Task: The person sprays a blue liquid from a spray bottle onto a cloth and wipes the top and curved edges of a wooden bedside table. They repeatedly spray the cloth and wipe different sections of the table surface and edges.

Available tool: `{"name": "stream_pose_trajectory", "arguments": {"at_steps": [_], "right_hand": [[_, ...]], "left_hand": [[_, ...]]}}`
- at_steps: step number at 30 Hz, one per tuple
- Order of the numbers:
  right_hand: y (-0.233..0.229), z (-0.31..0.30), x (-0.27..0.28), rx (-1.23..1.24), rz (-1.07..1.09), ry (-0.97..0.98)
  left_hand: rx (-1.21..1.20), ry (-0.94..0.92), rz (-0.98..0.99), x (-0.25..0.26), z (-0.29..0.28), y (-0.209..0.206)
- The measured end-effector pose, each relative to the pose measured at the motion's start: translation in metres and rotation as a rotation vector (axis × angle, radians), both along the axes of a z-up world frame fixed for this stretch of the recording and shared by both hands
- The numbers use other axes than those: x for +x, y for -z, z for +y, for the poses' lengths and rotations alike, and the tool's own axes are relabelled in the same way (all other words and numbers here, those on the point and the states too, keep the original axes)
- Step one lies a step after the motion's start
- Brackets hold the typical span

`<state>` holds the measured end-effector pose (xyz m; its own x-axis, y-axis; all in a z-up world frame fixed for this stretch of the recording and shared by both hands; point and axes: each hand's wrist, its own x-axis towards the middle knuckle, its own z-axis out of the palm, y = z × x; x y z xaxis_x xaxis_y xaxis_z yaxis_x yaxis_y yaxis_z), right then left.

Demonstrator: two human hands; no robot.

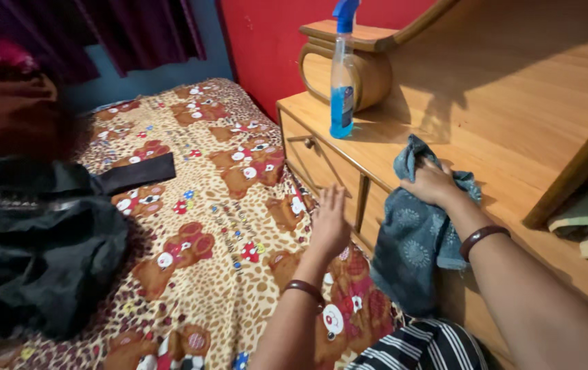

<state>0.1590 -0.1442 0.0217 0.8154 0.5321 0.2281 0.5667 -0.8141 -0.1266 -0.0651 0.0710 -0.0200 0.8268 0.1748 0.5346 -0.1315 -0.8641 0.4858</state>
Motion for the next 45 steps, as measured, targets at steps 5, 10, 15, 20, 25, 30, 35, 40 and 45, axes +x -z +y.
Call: {"name": "stream_pose_trajectory", "arguments": {"at_steps": [5,10,15,20,25,30,35,40,45], "right_hand": [[-0.002,0.010,-0.058,-0.050,-0.124,0.075],[-0.037,0.038,-0.151,0.085,-0.165,-0.082],[-0.086,0.079,-0.227,0.145,-0.319,-0.401],[-0.130,0.126,-0.266,0.150,-0.443,-0.634],[-0.142,0.181,-0.287,0.188,-0.429,-0.811],[-0.134,0.264,-0.293,0.143,-0.411,-0.842],[-0.193,0.335,-0.262,-0.017,-0.175,-0.807],[-0.250,0.321,-0.233,-0.283,0.225,-0.633],[-0.278,0.261,-0.163,-0.356,0.112,-0.403]], "left_hand": [[-0.096,-0.134,0.136,-0.052,0.047,-0.005],[0.007,-0.131,-0.142,-0.107,0.083,-0.036],[-0.027,-0.218,-0.083,-0.182,0.117,-0.067],[0.026,-0.243,-0.140,-0.234,0.137,-0.079],[-0.099,-0.323,-0.095,-0.245,0.150,-0.053],[-0.032,-0.249,-0.268,-0.257,0.174,-0.024],[-0.275,-0.283,-0.089,-0.261,0.221,-0.045],[-0.051,-0.344,-0.199,-0.248,0.237,-0.086],[-0.038,-0.309,-0.151,-0.229,0.215,-0.097]]}}
